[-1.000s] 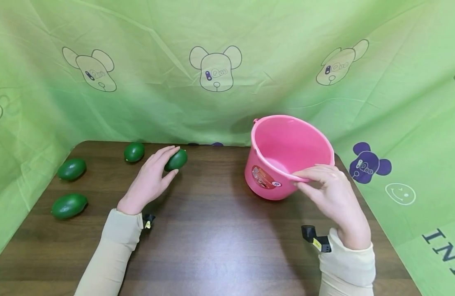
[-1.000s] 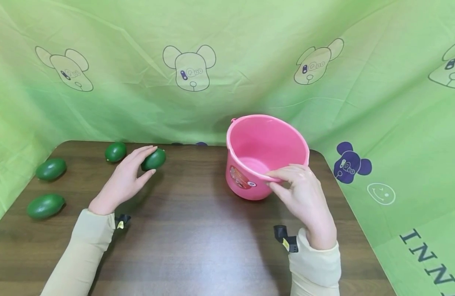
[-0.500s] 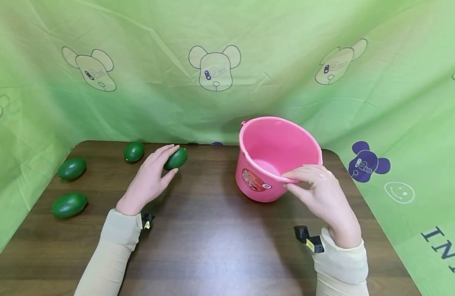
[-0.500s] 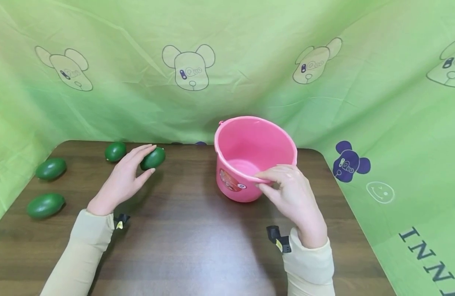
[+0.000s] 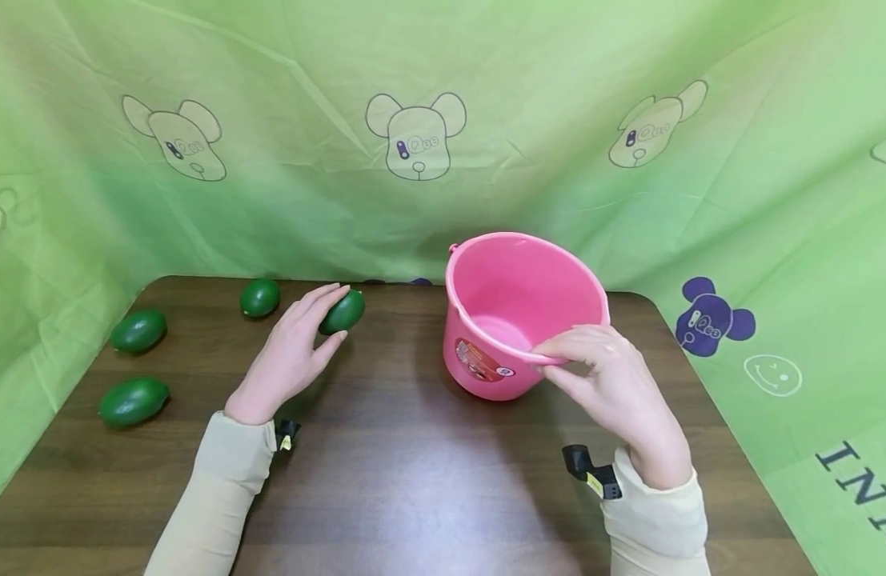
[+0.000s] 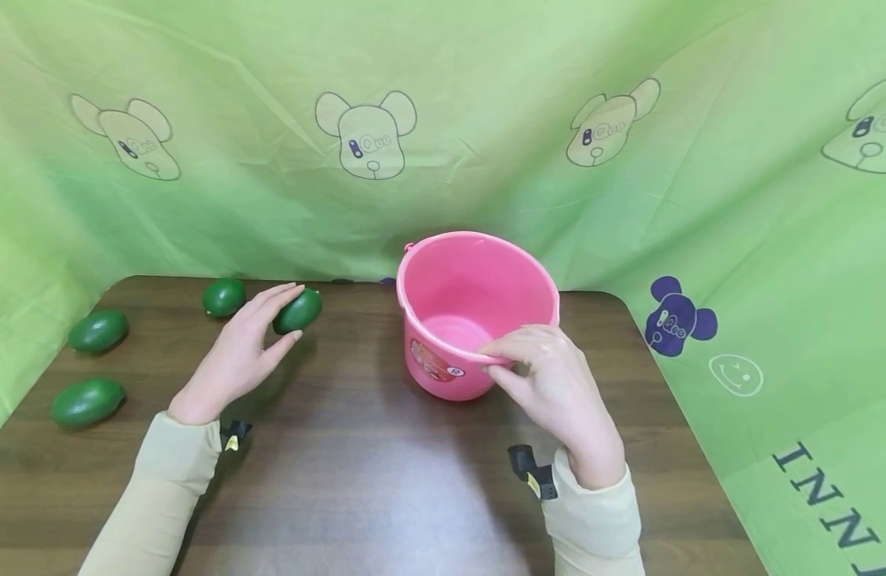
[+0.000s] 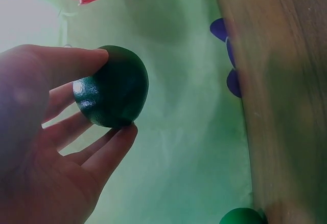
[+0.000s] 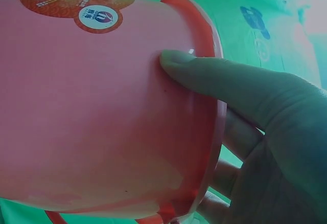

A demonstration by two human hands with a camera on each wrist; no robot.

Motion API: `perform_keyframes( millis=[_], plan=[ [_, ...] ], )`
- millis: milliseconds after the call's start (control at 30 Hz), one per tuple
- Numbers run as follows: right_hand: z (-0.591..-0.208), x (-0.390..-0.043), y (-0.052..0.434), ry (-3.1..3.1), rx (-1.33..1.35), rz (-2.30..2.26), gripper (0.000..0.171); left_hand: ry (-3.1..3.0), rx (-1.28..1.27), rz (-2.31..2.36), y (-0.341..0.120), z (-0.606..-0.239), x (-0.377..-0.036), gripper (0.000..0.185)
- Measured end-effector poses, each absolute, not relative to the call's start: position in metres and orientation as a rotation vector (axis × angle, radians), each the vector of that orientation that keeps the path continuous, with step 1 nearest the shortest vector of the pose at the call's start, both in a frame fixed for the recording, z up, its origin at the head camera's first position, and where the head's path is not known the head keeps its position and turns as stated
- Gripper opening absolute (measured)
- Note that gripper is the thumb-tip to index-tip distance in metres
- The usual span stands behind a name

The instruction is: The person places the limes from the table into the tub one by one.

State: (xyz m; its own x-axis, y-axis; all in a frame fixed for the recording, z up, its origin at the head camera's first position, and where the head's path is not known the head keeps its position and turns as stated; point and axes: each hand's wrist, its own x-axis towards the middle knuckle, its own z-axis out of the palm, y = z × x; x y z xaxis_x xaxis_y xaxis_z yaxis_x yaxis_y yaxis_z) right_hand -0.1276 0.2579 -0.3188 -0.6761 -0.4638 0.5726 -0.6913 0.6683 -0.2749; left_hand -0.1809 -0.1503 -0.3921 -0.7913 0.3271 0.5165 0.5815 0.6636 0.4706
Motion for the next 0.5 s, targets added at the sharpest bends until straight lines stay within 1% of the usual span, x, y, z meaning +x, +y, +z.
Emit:
perform_keyframes(
  millis=[500],
  plan=[
    [-0.317, -0.121, 0.246, -2.393, 0.962, 0.676, 0.030, -2.426, -0.693, -0.889, -0.158, -0.384, -0.179, 0.063]
  ],
)
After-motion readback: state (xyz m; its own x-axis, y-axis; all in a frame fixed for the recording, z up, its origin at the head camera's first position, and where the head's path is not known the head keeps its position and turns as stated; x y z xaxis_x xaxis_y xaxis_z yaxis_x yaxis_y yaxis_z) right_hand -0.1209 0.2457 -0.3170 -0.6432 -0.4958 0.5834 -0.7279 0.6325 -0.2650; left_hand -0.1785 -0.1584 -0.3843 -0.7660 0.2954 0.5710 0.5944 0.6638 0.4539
